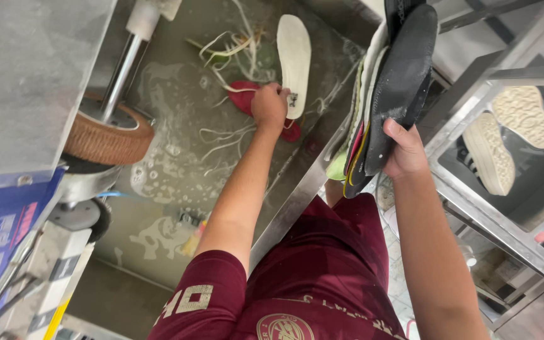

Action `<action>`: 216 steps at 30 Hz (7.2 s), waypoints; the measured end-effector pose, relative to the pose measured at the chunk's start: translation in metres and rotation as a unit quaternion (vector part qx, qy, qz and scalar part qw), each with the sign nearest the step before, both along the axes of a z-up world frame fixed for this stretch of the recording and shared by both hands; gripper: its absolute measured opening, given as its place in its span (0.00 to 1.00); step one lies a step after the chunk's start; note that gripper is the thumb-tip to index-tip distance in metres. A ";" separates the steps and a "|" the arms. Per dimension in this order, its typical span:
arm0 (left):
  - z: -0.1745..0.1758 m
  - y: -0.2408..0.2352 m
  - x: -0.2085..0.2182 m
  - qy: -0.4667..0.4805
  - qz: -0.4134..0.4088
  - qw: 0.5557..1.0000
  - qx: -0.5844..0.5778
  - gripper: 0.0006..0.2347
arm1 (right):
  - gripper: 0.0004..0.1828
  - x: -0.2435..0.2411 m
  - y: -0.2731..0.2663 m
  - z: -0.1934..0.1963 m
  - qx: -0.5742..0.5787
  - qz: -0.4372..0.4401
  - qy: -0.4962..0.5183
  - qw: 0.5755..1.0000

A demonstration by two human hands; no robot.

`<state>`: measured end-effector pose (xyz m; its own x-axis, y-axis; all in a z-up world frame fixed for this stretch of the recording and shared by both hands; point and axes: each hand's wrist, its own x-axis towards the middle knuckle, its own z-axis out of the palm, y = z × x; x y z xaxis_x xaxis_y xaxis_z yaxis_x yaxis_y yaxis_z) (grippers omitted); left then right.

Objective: The person scrubs a white sneaker in a sink, then removes and stacks several insoles from a pile of shoes. They use a high-pressure water spray gun to rinse the stacked insoles on a metal grate, flipping them to clean both sides.

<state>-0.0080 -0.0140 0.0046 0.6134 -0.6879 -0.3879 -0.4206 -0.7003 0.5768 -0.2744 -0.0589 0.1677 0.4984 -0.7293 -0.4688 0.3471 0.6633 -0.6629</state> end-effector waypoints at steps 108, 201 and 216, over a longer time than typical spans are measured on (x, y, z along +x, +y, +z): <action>-0.095 0.004 0.199 -0.179 -0.115 0.963 0.166 0.17 | 0.29 -0.030 0.011 -0.084 0.153 0.030 -0.193 0.969; -0.044 0.289 0.000 0.045 0.180 0.981 0.054 0.59 | 0.41 -0.041 0.002 -0.034 0.043 0.033 0.001 0.999; -0.123 0.111 0.004 -0.052 0.071 0.996 -0.007 0.20 | 0.40 -0.054 0.005 -0.054 0.069 0.007 0.011 0.998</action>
<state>-0.0041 0.0967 -0.1186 0.7417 -0.5956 -0.3084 -0.3750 -0.7494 0.5456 -0.3279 -0.0543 0.1138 0.4960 -0.6507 -0.5750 0.3234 0.7530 -0.5731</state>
